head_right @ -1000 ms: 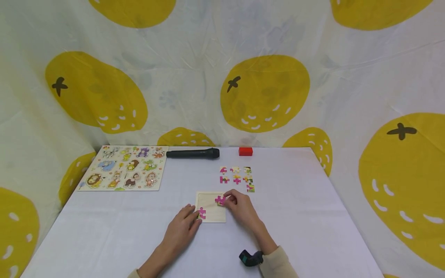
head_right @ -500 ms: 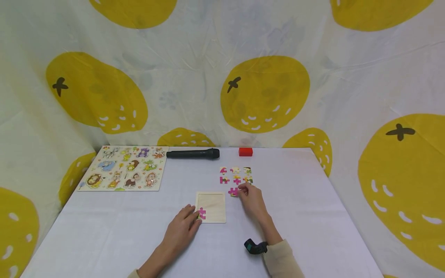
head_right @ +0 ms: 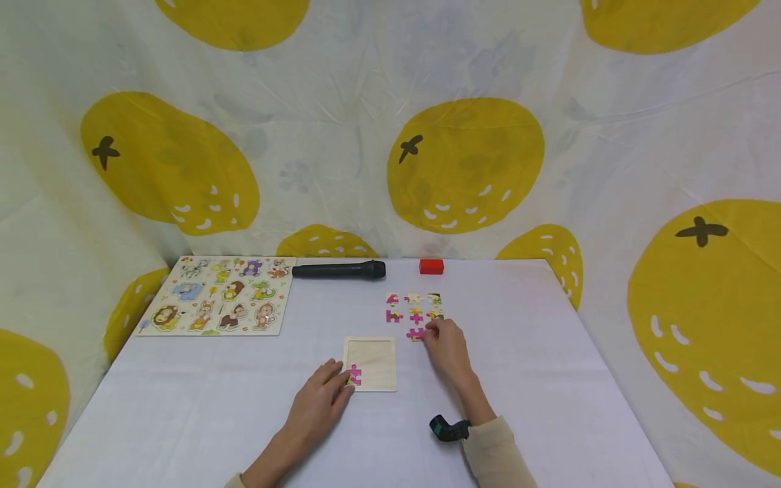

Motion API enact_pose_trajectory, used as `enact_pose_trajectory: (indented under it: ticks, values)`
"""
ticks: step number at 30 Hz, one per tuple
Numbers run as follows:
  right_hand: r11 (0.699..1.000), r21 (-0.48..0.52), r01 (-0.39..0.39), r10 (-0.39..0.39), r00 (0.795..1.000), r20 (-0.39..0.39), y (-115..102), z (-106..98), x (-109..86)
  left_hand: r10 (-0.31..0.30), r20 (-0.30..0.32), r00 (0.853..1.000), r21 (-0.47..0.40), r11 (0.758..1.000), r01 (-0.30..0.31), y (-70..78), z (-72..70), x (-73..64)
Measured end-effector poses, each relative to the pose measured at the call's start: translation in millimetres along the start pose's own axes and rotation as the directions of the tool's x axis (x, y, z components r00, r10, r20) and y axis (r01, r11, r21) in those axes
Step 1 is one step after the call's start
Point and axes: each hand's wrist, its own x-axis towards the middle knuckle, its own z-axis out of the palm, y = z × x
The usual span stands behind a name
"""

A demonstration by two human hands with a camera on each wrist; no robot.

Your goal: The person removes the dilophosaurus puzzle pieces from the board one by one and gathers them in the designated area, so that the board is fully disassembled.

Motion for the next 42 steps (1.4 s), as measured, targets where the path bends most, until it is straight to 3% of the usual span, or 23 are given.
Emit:
enact_pose_trajectory:
  ticks: [8,24,32,42]
  values:
    - [0.998,-0.068,0.002,0.001,0.999,0.041,-2.1,2.5,-3.2,0.004,-0.006,1.0,0.001,1.0,-0.004,0.5,-0.6,0.4]
    - [0.995,-0.095,-0.015,0.017,1.0,0.022,-5.0,3.5,-0.6,0.003,0.0,1.0,-0.014,1.0,-0.003,0.1,-0.5,1.0]
    - [0.998,-0.041,0.054,-0.054,0.998,0.013,-24.2,2.6,-8.6,-0.029,0.049,0.998,-0.019,0.999,0.03,0.9,-3.0,2.4]
    - [0.991,0.002,0.131,-0.13,0.989,0.07,-47.2,14.5,-24.2,-0.064,0.07,0.995,-0.016,0.998,0.066,1.4,-2.7,1.6]
